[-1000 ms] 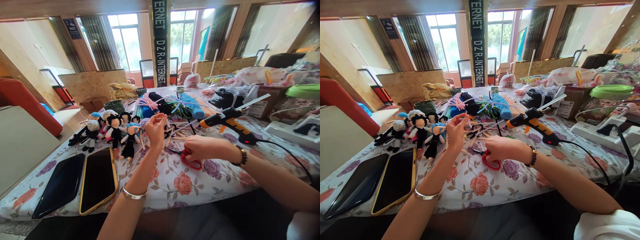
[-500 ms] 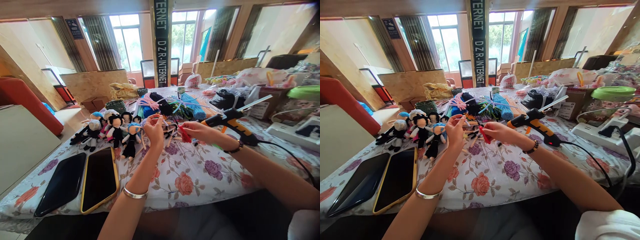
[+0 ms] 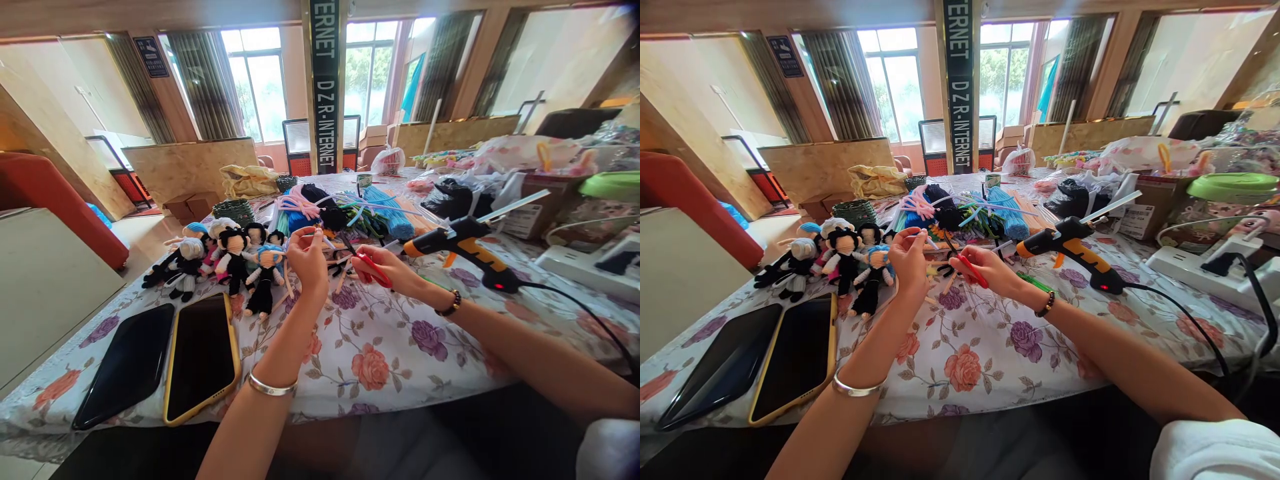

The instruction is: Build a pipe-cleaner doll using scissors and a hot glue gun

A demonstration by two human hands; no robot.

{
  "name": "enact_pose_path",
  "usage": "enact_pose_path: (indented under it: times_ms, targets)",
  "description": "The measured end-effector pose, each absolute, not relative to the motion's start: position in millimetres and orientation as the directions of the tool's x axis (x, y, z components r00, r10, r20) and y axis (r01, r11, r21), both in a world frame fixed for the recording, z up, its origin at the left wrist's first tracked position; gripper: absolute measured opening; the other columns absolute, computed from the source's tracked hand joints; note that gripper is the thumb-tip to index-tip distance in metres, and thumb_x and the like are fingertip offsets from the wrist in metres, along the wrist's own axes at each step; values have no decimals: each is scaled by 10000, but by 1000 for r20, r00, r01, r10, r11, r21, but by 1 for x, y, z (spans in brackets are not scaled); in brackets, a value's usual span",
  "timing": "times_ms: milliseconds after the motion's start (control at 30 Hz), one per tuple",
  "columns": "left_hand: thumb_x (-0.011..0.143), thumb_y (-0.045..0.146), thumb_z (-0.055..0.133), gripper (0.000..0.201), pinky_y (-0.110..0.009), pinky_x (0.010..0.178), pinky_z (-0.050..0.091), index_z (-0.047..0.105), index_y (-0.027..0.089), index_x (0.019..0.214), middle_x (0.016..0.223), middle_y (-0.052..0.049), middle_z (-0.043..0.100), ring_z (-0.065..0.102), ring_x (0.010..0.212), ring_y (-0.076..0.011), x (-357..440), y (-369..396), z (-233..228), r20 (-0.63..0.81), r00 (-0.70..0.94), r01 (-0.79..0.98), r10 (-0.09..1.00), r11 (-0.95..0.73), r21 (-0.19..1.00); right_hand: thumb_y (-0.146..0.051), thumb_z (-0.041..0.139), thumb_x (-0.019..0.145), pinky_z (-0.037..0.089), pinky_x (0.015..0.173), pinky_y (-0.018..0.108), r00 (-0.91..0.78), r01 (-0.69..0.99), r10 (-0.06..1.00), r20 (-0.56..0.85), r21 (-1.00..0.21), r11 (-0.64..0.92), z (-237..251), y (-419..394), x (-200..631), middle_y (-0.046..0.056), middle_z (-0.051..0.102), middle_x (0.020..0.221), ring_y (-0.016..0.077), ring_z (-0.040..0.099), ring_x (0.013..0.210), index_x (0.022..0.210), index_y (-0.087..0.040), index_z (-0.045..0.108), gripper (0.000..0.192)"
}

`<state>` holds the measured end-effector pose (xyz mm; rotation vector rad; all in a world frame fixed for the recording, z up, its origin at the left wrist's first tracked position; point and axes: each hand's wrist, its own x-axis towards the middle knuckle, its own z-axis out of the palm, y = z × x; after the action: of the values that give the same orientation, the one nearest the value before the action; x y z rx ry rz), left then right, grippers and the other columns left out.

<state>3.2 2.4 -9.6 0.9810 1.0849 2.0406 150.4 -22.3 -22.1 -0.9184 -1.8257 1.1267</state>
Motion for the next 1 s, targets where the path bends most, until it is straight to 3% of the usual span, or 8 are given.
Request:
enact_pose_path:
  times_ms: [167,333,1000]
  targets:
    - [657,275,657,178,-209,520,396,563,177,772,573,48,571,536,505,-85,2,2,-9,335,-524,-149,783,-471,869,-489,687,698,321,514,218,-496,369,781,379,-722,585,-21,-21,159,-37,470,608,75,374,552,693,-173,472,382]
    - [663,290,670,199,-206,508,381,568,190,802,573,49,584,548,503,-88,2,-3,-7,370,-497,-69,785,-461,885,-408,628,756,326,520,218,-565,469,728,388,-575,670,-23,-16,163,-38,481,595,77,379,536,728,-175,482,276]
    - [654,272,692,212,-198,503,386,559,181,793,535,60,562,512,460,-74,4,-8,-2,374,-484,-44,791,-449,893,-487,623,744,325,518,220,-512,500,747,425,-560,661,-24,-11,168,-37,468,593,80,362,542,698,-180,471,345]
